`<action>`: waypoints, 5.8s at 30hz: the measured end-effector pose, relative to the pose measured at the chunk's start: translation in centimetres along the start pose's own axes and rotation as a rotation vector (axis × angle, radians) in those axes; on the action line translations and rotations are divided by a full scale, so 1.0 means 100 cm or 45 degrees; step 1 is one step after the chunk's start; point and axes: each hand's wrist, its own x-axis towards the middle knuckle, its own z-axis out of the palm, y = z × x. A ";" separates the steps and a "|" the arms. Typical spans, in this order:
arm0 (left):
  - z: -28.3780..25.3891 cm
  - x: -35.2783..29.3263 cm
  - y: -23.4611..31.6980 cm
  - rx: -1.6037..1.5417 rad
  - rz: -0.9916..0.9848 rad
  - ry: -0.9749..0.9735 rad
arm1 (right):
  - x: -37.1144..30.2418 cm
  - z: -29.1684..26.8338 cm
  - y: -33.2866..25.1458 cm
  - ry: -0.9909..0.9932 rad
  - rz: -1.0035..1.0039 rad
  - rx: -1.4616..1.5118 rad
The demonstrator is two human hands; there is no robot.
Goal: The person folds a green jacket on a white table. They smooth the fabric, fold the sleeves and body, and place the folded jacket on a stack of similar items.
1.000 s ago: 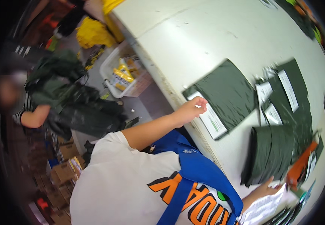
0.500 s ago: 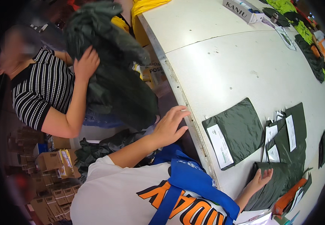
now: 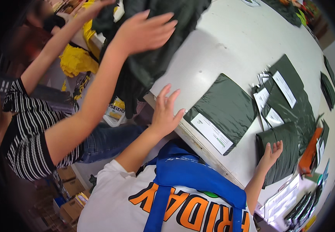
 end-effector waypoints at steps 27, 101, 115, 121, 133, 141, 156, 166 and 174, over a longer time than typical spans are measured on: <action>0.162 -0.001 0.080 -0.970 -0.094 -0.997 | 0.008 -0.142 0.102 0.476 0.602 -0.310; 0.146 -0.024 0.122 -1.556 -0.560 -1.114 | -0.029 -0.103 -0.058 -1.562 -0.147 -0.690; 0.176 -0.001 -0.040 0.601 -0.407 -0.431 | -0.037 -0.129 -0.031 -1.198 -0.058 -0.835; 0.162 -0.013 -0.053 -0.334 -0.775 -0.565 | -0.030 -0.143 -0.021 -1.030 0.088 -0.886; 0.163 -0.054 0.078 0.145 0.420 -0.438 | -0.013 -0.146 -0.003 -0.921 0.132 -0.646; 0.178 -0.023 0.065 0.083 0.659 -0.755 | -0.005 -0.142 -0.028 -1.307 0.089 -0.866; 0.137 -0.020 0.137 -0.250 0.421 -0.427 | -0.017 -0.081 0.008 -0.899 0.219 -0.762; 0.131 -0.060 0.184 -0.486 0.402 -0.656 | -0.037 -0.060 -0.025 -0.929 0.010 -0.958; 0.146 0.002 0.202 -0.005 0.265 -0.532 | -0.049 -0.051 -0.043 -0.970 -0.248 -1.096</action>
